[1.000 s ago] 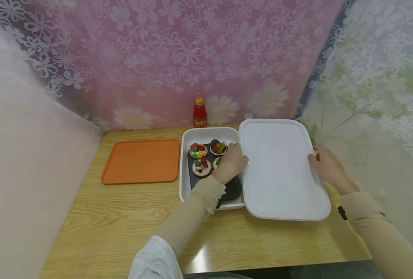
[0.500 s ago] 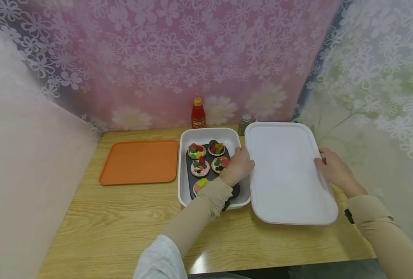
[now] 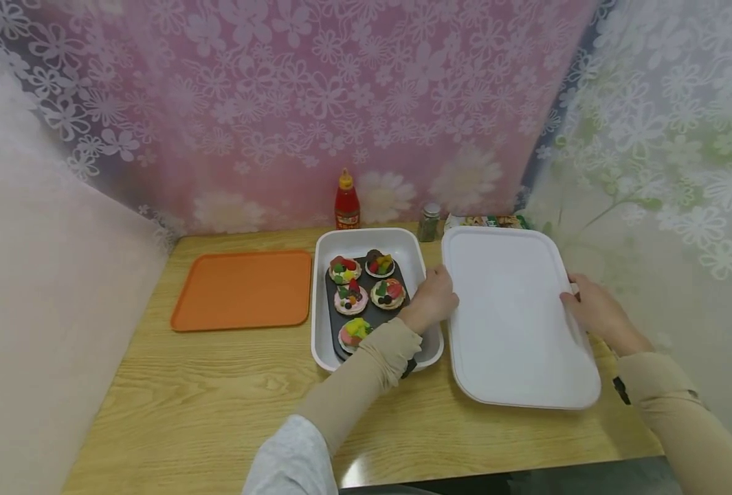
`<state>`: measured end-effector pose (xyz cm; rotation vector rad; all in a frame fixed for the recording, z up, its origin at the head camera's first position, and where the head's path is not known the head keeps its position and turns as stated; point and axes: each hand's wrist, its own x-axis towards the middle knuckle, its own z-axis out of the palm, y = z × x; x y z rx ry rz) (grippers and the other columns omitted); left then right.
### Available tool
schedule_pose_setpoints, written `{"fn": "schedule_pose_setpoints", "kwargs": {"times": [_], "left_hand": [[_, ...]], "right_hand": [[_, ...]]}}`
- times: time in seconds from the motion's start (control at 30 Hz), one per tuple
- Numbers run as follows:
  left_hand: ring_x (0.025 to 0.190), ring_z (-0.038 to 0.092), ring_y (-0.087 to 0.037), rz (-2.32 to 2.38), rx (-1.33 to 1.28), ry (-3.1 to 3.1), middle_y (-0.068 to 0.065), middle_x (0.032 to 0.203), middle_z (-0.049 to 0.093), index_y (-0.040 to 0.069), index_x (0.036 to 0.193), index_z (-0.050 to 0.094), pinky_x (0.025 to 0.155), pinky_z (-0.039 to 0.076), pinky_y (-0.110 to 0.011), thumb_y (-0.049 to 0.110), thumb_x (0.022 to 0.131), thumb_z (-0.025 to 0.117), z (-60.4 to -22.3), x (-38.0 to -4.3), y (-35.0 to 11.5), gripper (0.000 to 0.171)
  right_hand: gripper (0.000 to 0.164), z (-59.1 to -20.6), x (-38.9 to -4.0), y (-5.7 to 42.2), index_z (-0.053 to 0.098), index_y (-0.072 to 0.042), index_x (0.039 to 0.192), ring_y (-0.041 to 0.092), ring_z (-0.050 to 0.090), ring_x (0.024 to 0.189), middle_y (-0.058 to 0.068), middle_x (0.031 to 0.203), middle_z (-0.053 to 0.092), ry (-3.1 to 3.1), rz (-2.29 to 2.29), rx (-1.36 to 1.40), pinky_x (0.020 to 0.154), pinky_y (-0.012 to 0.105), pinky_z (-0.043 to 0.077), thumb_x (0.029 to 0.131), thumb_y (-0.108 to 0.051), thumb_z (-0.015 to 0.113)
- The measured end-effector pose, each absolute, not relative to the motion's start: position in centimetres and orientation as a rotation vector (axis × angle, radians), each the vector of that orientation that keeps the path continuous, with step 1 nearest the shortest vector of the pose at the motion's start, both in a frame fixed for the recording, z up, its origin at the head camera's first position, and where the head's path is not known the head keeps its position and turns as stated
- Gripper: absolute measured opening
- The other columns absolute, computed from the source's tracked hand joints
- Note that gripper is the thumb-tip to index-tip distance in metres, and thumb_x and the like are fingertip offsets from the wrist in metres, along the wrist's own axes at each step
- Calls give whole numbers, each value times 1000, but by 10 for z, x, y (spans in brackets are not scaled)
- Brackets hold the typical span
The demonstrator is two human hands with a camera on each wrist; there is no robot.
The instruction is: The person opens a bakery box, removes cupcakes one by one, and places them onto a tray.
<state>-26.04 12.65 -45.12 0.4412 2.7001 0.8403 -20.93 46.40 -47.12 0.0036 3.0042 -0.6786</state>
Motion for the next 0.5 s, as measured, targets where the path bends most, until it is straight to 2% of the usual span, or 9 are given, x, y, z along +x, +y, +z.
{"fn": "schedule_pose_setpoints", "kwargs": {"times": [0.2, 0.3, 0.43, 0.5], "left_hand": [[113, 64, -26, 794, 418, 2702, -18, 152, 47, -2, 159, 30, 94, 55, -33, 17, 104, 56, -459, -258, 138, 64], [113, 63, -26, 794, 426, 2664, -19, 159, 40, -3, 163, 23, 93, 56, -32, 16, 103, 57, -461, -256, 141, 72], [130, 59, -28, 820, 414, 2593, -20, 169, 27, -3, 166, 15, 106, 52, -31, 22, 102, 58, -460, -252, 144, 81], [136, 56, -28, 836, 391, 2567, -20, 170, 26, -1, 167, 14, 111, 50, -32, 28, 103, 60, -459, -249, 147, 84]], "right_hand": [[61, -479, -208, 473, 28, 18, 153, 53, 66, 103, 45, 125, 58, 3001, -625, 23, 73, 51, 59, 113, -26, 42], [60, -482, -207, 475, 27, 19, 152, 55, 65, 104, 46, 125, 58, 2995, -610, 23, 73, 53, 59, 113, -24, 43], [60, -485, -204, 477, 27, 19, 152, 56, 64, 105, 47, 127, 56, 2973, -620, 41, 71, 51, 60, 113, -23, 43], [60, -486, -203, 478, 26, 19, 152, 56, 64, 106, 47, 128, 56, 2967, -632, 51, 72, 50, 60, 113, -23, 43]]}}
